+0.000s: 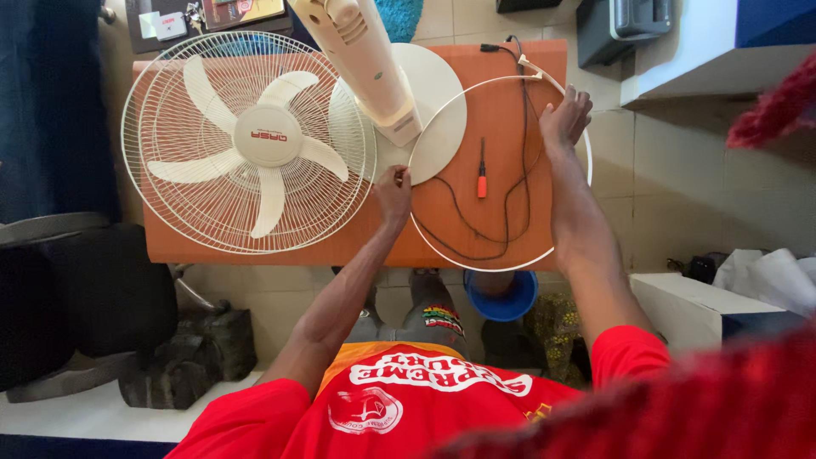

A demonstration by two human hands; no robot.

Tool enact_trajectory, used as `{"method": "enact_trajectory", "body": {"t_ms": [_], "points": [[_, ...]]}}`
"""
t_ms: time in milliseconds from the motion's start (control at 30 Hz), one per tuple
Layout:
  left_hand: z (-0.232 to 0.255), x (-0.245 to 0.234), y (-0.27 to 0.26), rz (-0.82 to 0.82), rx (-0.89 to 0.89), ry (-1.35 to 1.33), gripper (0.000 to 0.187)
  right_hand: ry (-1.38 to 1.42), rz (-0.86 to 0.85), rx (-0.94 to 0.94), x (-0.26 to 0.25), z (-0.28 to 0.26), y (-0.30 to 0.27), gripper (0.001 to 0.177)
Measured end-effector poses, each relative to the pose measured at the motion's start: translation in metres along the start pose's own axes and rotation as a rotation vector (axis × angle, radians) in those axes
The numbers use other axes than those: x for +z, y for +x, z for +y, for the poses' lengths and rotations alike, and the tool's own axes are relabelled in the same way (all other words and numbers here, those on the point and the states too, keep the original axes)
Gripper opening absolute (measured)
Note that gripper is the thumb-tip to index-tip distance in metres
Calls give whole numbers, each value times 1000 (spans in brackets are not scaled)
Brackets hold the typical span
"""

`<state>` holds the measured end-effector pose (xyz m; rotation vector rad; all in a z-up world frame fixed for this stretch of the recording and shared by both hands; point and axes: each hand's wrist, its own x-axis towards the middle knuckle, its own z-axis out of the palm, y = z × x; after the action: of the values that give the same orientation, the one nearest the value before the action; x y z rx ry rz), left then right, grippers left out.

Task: The person disassembles a standing electric fan by removing the front grille and blade assembly, then reassembles it by reattaching the blade and grille. The person uses a screwdriver to loosen and tighten components and handles the fan parts on a table.

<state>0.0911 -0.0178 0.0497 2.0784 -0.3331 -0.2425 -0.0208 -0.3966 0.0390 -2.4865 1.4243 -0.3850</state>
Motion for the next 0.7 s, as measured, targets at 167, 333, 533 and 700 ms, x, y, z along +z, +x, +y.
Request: {"method": "enact_trajectory", "body": {"t_ms": [167, 333, 533, 700], "points": [[12, 49, 9, -250, -323, -696, 22, 398, -75, 69, -5, -50, -36, 22], [28, 89, 9, -579, -681, -1046, 29, 1364, -808, 280, -8, -69, -112, 29], [48, 101, 13, -860, -813, -1022, 39, 1285, -617, 357, -4, -47, -141, 32], [64, 105, 6, -1005, -753, -890, 38, 1027, -534, 194, -13, -23, -148, 25]]}}
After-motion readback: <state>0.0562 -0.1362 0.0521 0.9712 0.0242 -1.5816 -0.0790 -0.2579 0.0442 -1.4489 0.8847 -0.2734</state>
